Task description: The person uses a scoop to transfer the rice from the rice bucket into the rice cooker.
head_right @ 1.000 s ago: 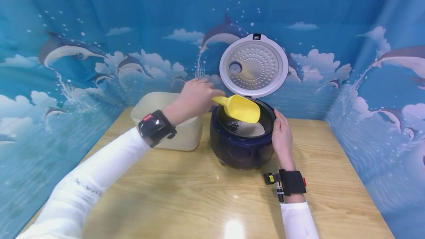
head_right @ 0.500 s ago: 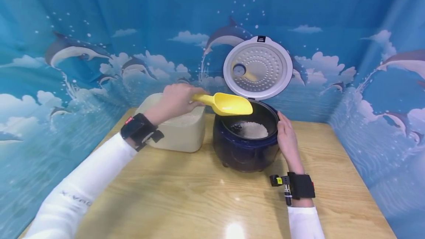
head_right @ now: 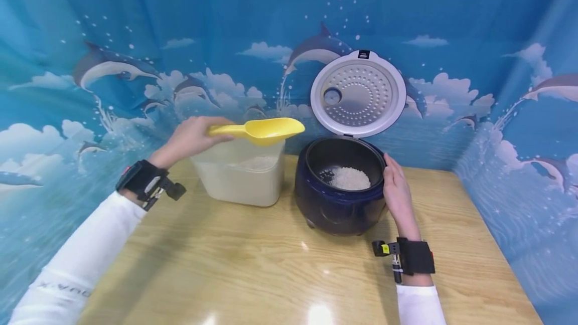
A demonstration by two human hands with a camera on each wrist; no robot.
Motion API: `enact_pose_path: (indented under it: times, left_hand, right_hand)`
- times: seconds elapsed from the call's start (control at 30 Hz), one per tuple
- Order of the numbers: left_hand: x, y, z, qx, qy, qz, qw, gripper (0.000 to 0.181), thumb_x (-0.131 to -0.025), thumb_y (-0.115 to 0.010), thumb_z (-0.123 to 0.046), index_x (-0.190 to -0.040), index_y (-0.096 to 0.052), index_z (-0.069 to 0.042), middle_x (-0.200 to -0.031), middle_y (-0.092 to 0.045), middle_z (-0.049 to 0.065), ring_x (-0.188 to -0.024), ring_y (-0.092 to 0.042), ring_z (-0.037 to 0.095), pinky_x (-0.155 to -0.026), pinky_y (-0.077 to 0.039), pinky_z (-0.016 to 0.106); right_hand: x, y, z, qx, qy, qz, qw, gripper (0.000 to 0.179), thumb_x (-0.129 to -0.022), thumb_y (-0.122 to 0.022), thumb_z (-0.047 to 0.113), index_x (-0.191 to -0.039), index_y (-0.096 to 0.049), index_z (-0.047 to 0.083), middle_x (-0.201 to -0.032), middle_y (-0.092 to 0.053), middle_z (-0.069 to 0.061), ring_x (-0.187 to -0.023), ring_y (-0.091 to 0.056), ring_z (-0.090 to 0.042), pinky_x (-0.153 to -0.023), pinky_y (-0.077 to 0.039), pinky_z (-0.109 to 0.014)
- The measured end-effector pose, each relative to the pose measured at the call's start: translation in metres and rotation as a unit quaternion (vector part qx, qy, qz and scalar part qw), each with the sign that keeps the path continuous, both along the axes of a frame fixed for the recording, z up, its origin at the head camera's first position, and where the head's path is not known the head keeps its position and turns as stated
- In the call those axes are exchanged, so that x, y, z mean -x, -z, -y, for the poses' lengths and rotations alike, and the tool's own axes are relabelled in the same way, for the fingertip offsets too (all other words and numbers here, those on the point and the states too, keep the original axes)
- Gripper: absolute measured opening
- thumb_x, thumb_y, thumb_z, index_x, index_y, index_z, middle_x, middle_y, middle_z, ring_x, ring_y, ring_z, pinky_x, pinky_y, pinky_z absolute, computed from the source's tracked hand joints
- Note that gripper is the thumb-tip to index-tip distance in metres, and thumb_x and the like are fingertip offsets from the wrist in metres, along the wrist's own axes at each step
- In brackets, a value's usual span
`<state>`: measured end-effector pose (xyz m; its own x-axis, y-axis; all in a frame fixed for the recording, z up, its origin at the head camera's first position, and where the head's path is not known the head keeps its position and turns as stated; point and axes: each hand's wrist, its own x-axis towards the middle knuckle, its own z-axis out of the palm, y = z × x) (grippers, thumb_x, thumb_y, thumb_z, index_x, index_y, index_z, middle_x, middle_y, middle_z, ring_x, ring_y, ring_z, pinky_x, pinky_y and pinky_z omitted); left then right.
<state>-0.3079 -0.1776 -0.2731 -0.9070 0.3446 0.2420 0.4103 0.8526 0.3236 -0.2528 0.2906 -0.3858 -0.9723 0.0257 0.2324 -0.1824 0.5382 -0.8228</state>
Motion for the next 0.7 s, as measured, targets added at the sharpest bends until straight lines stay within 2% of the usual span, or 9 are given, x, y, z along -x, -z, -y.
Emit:
enact_pose_path:
  times: [0.23,0.37,0.47,0.57,0.7]
  left_hand:
    - [0.004,0.012,0.052,0.052,-0.06,0.022,0.9966,0.047,-0.097,-0.068,-0.041,-0.136,-0.065,-0.014,-0.094,-0.068,0.011,-0.064,-0.05,0.023,-0.058,-0.036,0.033]
    - [0.004,0.013,0.069,0.088,-0.072,0.026,0.9932,0.044,-0.095,-0.071,-0.036,-0.13,-0.068,-0.01,-0.093,-0.07,0.01,-0.06,-0.05,0.022,-0.054,-0.036,0.031]
    - [0.004,0.013,0.074,0.114,-0.075,0.023,0.9904,0.04,-0.093,-0.074,-0.031,-0.126,-0.071,-0.009,-0.09,-0.07,0.01,-0.058,-0.049,0.021,-0.05,-0.036,0.03]
    - [0.004,0.01,0.072,0.157,-0.071,0.013,0.9849,0.037,-0.092,-0.077,-0.027,-0.123,-0.072,-0.008,-0.095,-0.073,0.013,-0.06,-0.053,0.021,-0.051,-0.042,0.031]
    - [0.008,0.005,0.061,0.212,-0.055,-0.004,0.9757,0.033,-0.089,-0.079,-0.022,-0.117,-0.075,-0.007,-0.1,-0.074,0.017,-0.068,-0.057,0.024,-0.06,-0.05,0.037]
  right_hand:
    - [-0.001,0.001,-0.003,0.006,0.007,-0.002,1.0,0.059,-0.112,-0.018,0.036,-0.161,-0.017,0.002,-0.165,-0.011,-0.029,-0.151,-0.008,-0.05,-0.118,-0.008,-0.065]
    - [-0.001,0.002,-0.004,0.007,0.01,-0.005,0.9999,0.06,-0.112,-0.018,0.039,-0.161,-0.018,0.004,-0.165,-0.011,-0.028,-0.151,-0.008,-0.05,-0.118,-0.008,-0.066]
    - [-0.002,0.002,-0.003,0.007,0.01,-0.003,0.9999,0.06,-0.112,-0.019,0.039,-0.161,-0.018,0.003,-0.165,-0.011,-0.028,-0.151,-0.008,-0.05,-0.118,-0.008,-0.066]
    - [-0.002,0.002,-0.001,0.009,0.008,-0.005,0.9999,0.059,-0.112,-0.019,0.037,-0.16,-0.018,0.002,-0.165,-0.011,-0.029,-0.15,-0.008,-0.05,-0.118,-0.008,-0.065]
    - [-0.001,0.001,0.002,0.014,0.005,-0.011,0.9998,0.058,-0.113,-0.02,0.035,-0.16,-0.019,0.001,-0.164,-0.013,-0.03,-0.15,-0.009,-0.05,-0.119,-0.008,-0.064]
